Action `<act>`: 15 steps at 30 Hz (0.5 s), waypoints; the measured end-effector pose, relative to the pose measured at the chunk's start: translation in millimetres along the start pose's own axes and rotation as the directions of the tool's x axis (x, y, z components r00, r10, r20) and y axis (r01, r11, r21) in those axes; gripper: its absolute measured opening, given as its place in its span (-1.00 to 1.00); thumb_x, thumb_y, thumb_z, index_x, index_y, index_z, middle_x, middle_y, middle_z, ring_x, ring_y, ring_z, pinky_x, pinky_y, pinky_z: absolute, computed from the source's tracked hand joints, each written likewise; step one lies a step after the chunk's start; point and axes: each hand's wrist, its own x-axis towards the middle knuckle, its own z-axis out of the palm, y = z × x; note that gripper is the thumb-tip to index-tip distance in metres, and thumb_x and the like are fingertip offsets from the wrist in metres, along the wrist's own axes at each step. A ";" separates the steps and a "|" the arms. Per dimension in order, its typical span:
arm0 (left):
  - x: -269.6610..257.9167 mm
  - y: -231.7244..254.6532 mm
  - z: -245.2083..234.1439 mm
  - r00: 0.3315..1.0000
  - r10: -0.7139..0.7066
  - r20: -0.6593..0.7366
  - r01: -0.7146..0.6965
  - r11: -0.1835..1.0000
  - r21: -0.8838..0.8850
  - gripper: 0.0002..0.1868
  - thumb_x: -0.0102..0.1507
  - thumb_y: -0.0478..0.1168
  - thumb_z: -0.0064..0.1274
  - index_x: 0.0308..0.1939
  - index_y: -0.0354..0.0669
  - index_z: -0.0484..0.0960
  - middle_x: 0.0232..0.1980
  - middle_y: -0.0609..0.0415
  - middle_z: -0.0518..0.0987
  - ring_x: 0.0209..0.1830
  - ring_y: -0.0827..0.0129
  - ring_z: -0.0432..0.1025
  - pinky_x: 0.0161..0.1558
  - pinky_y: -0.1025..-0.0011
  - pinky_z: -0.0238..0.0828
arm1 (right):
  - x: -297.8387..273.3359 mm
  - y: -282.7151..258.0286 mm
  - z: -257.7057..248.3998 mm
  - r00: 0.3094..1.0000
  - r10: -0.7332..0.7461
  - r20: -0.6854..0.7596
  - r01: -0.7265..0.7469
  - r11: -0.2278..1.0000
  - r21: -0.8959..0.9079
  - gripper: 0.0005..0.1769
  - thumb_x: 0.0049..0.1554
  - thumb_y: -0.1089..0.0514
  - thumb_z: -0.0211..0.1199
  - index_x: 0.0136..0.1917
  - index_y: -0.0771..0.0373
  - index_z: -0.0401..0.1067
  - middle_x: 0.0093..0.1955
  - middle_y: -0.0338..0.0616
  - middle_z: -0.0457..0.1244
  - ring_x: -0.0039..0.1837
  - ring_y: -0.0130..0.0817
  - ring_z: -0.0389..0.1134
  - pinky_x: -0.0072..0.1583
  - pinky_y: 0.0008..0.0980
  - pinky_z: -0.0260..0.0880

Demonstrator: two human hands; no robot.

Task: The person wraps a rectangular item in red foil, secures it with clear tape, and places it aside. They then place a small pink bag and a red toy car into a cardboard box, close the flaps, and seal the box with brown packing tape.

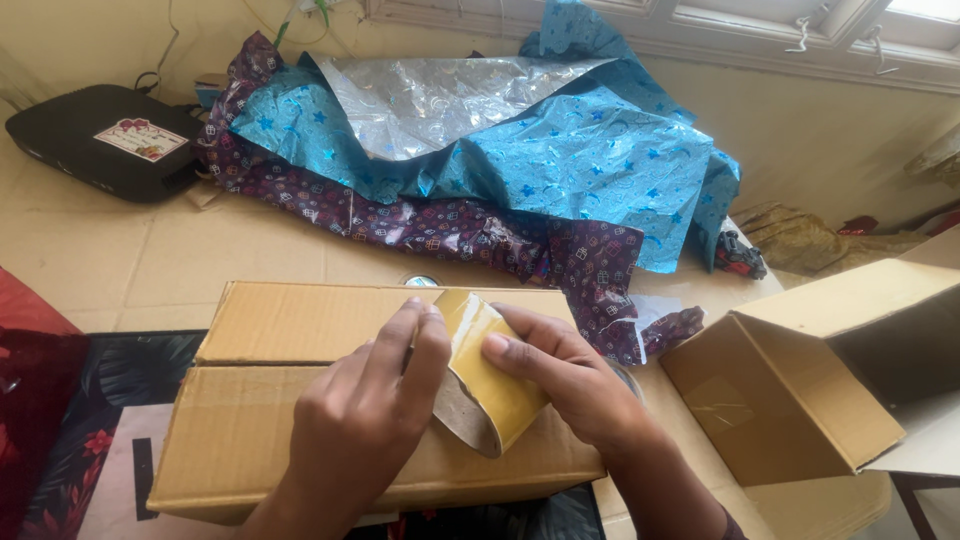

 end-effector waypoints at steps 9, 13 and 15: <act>0.2 1.7 -1.0 0.987 -0.135 0.087 0.144 0.984 -0.101 -0.69 0.23 -0.40 0.03 0.06 -0.26 0.46 -0.15 -0.01 0.62 -0.42 0.32 0.58 -0.46 0.38 0.46 | -1.7 -3.4 -12.6 0.983 0.003 0.185 -0.014 0.998 0.058 -0.29 0.26 0.04 0.17 0.57 0.37 0.13 0.38 -0.06 0.27 0.33 -0.45 0.32 0.35 -0.40 0.32; 3.7 4.7 1.5 0.963 -0.212 0.168 0.224 0.973 -0.058 -0.72 0.24 -0.39 0.00 0.03 -0.18 0.45 -0.40 0.11 0.58 -0.51 0.33 0.56 -0.54 0.35 0.43 | 3.2 -4.8 -25.8 0.977 -0.047 0.208 0.082 0.982 -0.167 -0.28 0.27 0.03 0.22 0.55 0.51 0.22 0.30 -0.02 0.34 0.27 -0.44 0.35 0.29 -0.42 0.33; 2.8 6.9 2.2 0.962 -0.219 0.165 0.228 0.973 -0.041 -0.71 0.23 -0.38 -0.01 0.04 -0.17 0.45 -0.43 0.12 0.57 -0.54 0.33 0.55 -0.56 0.35 0.42 | 4.9 -3.3 -27.2 0.983 -0.034 0.183 0.067 0.982 -0.175 -0.29 0.28 0.03 0.23 0.52 0.56 0.27 0.20 0.01 0.38 0.17 -0.40 0.38 0.22 -0.39 0.38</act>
